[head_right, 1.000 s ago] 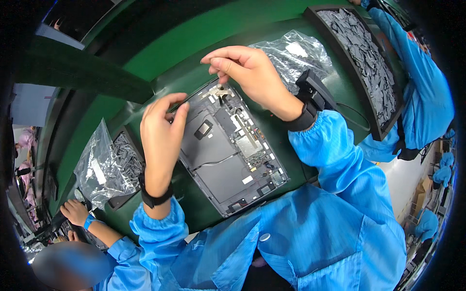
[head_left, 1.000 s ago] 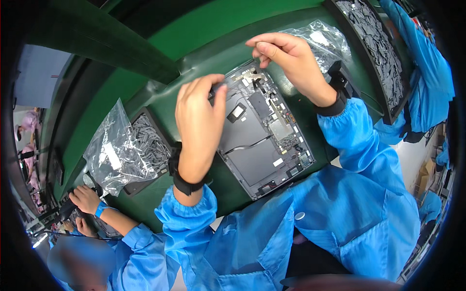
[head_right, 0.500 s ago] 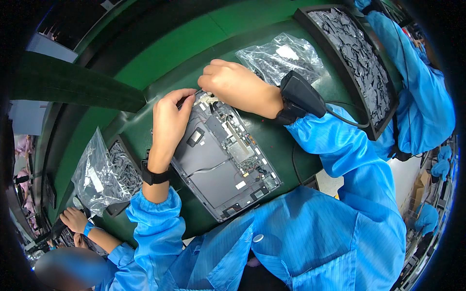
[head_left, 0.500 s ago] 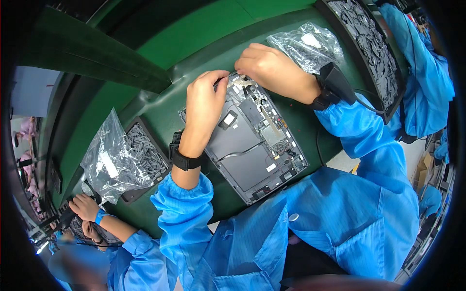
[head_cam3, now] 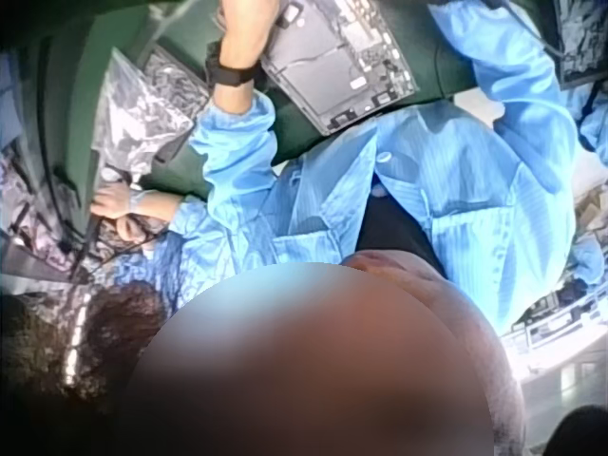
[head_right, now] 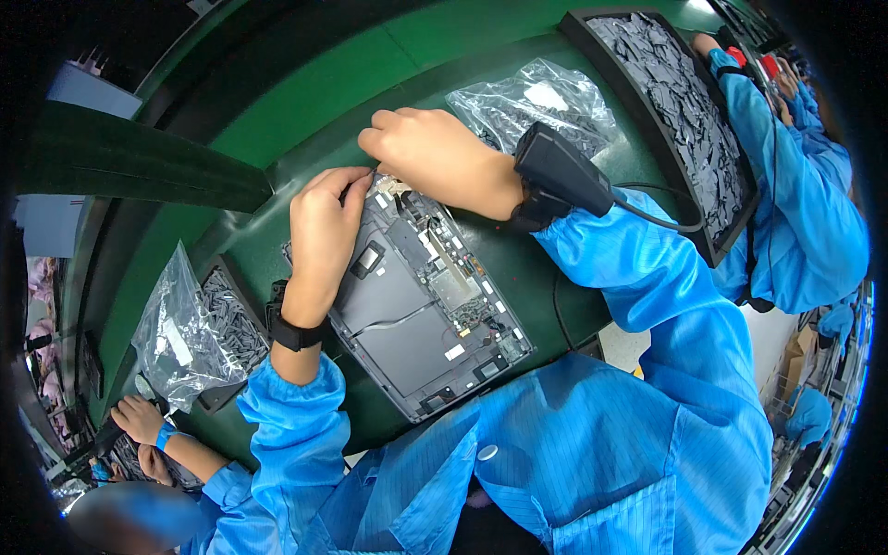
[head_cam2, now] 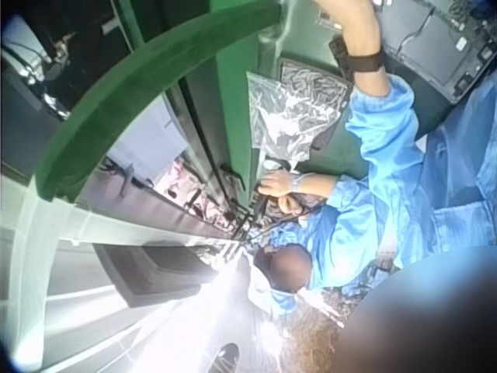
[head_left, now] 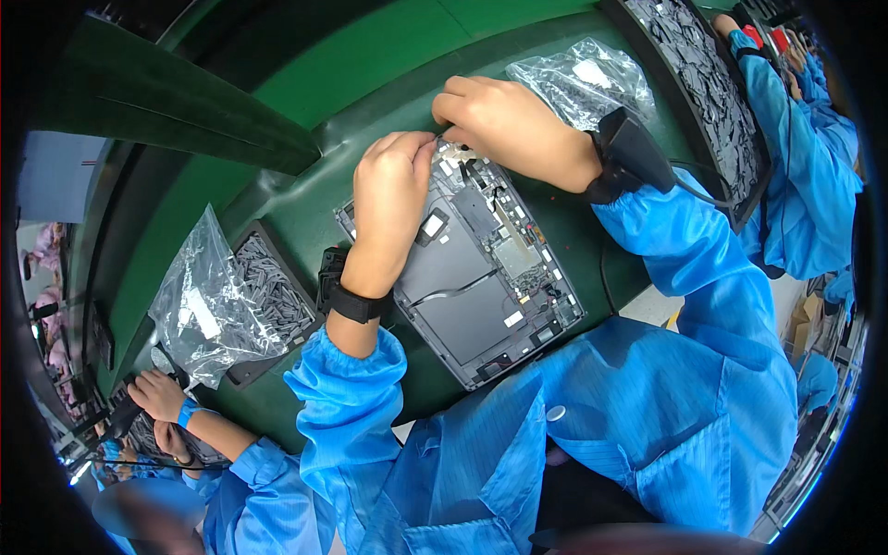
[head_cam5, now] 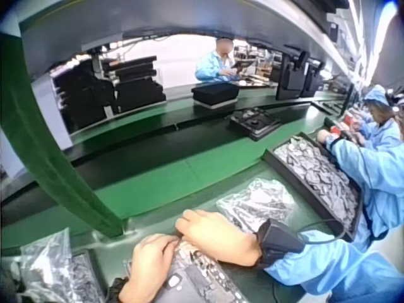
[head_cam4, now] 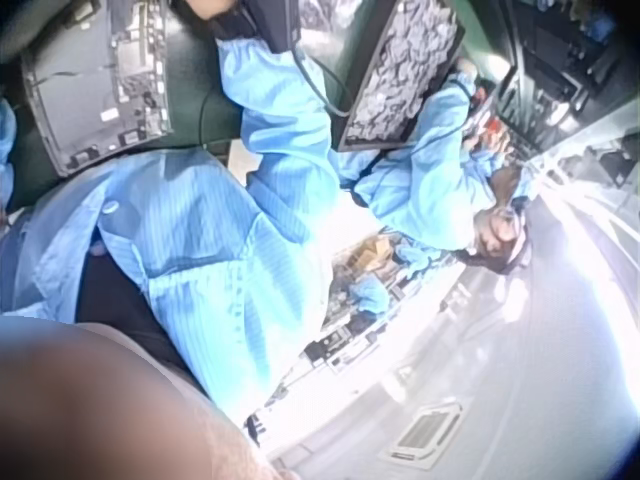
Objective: Assembling internal components of a tablet or similar electronic device on a factory production line.
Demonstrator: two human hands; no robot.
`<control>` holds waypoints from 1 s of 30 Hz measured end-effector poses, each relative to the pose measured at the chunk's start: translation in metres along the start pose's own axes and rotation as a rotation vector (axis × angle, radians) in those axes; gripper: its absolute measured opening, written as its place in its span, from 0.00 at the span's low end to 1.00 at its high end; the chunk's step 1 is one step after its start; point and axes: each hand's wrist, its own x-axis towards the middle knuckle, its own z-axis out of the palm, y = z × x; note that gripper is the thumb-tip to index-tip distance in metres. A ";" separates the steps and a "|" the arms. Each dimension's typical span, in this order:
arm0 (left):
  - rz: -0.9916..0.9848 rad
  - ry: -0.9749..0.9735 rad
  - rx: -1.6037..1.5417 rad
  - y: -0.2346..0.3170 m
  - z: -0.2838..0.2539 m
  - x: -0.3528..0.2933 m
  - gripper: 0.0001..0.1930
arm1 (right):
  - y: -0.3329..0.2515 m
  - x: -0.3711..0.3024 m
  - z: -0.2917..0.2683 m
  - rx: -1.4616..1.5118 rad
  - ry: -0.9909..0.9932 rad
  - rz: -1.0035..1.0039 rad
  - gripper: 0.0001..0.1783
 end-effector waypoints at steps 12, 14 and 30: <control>0.262 0.064 0.263 0.003 0.002 -0.005 0.06 | 0.014 -0.001 -0.004 -0.091 -0.146 -0.290 0.04; 0.280 0.040 0.348 0.002 0.003 -0.004 0.06 | 0.011 0.002 -0.008 -0.108 -0.158 -0.288 0.05; 0.289 0.062 0.413 0.006 0.002 -0.003 0.04 | 0.026 0.003 -0.002 0.010 -0.186 -0.236 0.05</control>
